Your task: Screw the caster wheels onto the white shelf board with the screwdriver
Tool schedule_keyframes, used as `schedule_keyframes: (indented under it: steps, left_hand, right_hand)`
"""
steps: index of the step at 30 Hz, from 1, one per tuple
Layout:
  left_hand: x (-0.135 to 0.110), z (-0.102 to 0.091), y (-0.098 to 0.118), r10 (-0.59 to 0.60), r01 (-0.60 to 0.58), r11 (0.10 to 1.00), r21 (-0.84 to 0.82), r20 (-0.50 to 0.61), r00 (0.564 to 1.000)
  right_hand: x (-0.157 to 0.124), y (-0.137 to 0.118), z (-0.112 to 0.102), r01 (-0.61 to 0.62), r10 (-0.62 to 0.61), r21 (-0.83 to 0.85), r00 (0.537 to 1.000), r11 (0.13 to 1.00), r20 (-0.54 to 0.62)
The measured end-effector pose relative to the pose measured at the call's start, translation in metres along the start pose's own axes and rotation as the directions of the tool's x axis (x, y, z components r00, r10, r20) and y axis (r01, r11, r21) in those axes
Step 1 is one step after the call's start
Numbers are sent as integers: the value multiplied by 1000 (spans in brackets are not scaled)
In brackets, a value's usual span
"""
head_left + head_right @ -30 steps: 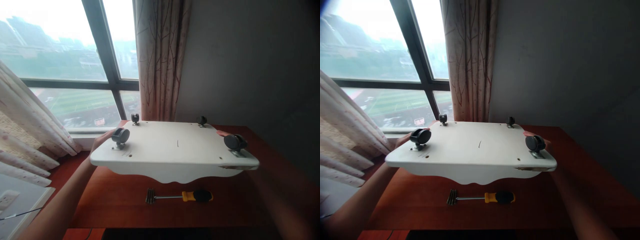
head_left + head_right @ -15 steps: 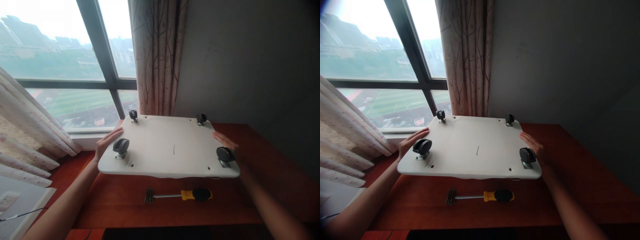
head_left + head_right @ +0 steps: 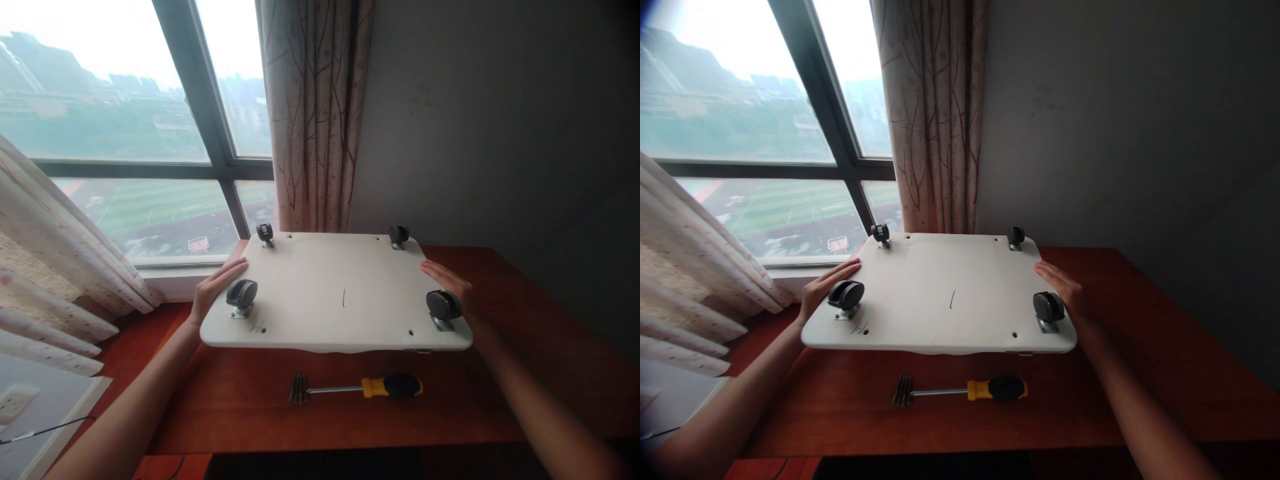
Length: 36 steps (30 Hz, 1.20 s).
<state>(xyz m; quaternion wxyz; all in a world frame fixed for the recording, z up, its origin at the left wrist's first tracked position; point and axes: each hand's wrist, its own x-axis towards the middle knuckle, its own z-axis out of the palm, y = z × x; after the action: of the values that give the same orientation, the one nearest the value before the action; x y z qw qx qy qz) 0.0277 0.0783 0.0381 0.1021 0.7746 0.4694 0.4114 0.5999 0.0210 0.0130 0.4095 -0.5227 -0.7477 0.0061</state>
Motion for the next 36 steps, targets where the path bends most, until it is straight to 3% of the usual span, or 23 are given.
schedule_keyframes:
  steps: [6, 19, 29, 36]
  left_hand:
    - [-5, 0, 4, -46, 45, 999, 13, 13, 999]
    - [-3, -5, -7, 5, -9, 997, 72, 57, 998]
    - [-3, -3, -13, 6, -13, 992, 128, 56, 998]
    - [-2, -1, -32, 110, -119, 969, 217, 54, 992]
  right_hand:
    - [-2, 2, 1, 0, 0, -5, 1000, 1000, -4]
    - [1, -5, -2, -19, 19, -9, 1000, 1000, -18]
    - [4, -7, -1, 94, -97, -44, 993, 995, -67]
    - [3, 0, 3, 252, -264, -108, 957, 962, -120]
